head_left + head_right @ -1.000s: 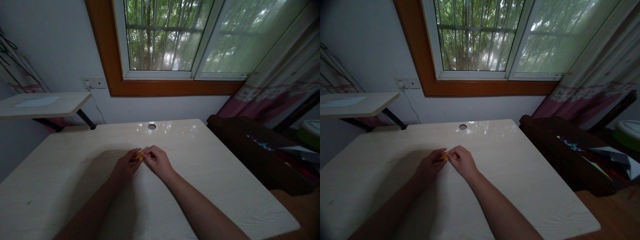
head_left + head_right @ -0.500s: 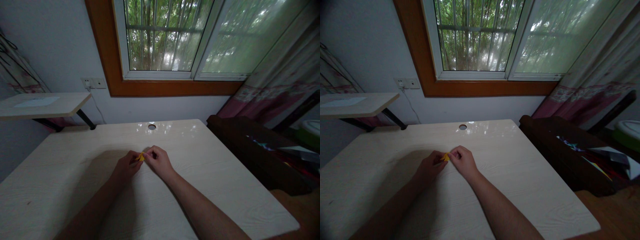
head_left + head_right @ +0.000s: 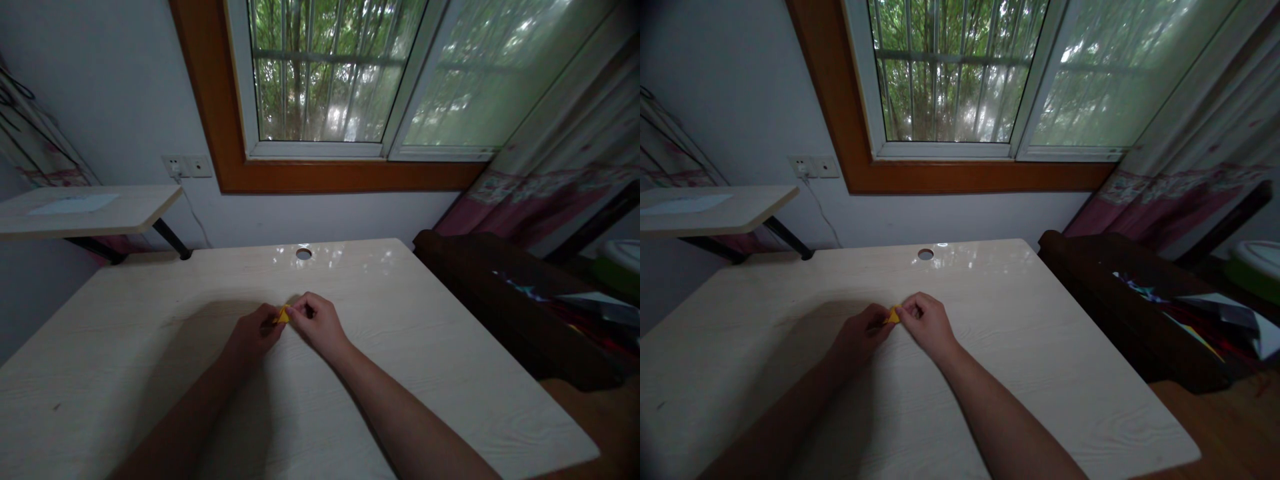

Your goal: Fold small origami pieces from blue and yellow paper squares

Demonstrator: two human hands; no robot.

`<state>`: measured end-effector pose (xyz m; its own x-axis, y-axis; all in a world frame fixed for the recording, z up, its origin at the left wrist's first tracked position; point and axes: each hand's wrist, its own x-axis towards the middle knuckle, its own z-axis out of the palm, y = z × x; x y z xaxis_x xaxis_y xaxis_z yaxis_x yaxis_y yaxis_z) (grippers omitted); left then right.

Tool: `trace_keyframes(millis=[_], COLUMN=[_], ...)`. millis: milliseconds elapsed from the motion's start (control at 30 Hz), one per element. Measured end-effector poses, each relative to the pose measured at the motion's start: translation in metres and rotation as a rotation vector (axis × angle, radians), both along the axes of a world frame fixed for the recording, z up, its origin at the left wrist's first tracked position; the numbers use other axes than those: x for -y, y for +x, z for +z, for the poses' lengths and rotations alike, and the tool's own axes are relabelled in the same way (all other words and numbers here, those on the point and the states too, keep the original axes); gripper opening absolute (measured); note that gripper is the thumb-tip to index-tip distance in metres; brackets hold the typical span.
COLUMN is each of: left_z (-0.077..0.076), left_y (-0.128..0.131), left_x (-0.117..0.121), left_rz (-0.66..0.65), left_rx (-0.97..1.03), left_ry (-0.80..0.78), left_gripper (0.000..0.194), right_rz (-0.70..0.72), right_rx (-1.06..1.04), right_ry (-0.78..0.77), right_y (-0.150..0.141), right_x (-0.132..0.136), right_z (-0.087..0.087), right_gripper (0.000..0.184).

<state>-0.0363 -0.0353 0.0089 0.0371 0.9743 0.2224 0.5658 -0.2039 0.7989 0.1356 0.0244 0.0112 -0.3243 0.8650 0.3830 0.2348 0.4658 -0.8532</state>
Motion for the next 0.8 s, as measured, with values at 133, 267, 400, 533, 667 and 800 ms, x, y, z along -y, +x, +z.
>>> trace_keyframes(millis=[133,267,400,533,667,800], left_z=[-0.0004,0.0007,0.0025,0.0017,0.0005,0.0018], left_y=[0.0003,0.0002,-0.0005,-0.0023,-0.0038,-0.0045], left_x=[0.0004,0.0006,0.0003,-0.0014,-0.0025,-0.0018], left_rz=[-0.012,-0.009,-0.003,0.014,0.004,-0.016], left_rx=[-0.056,-0.011,0.034,0.090,0.219,0.299], left_ry=[-0.019,-0.034,-0.051,-0.073,-0.092,-0.091], left_gripper=[0.017,0.019,0.018,0.020,0.024,0.023], right_rz=[-0.001,0.008,0.043,0.073,0.121,0.167], right_rx=[0.016,0.033,0.036,0.007,-0.079,-0.042], right_ry=[0.017,0.037,0.040,0.075,0.108,0.080], right_y=[0.0002,0.0000,0.0002,0.0006,0.0009,0.0018], right_x=[0.0002,0.0004,0.0004,-0.0006,-0.0013,-0.0009], right_z=[-0.0010,-0.0015,-0.0012,0.0001,0.0018,0.0031], right_gripper=[0.017,0.018,0.017,0.011,0.005,0.003])
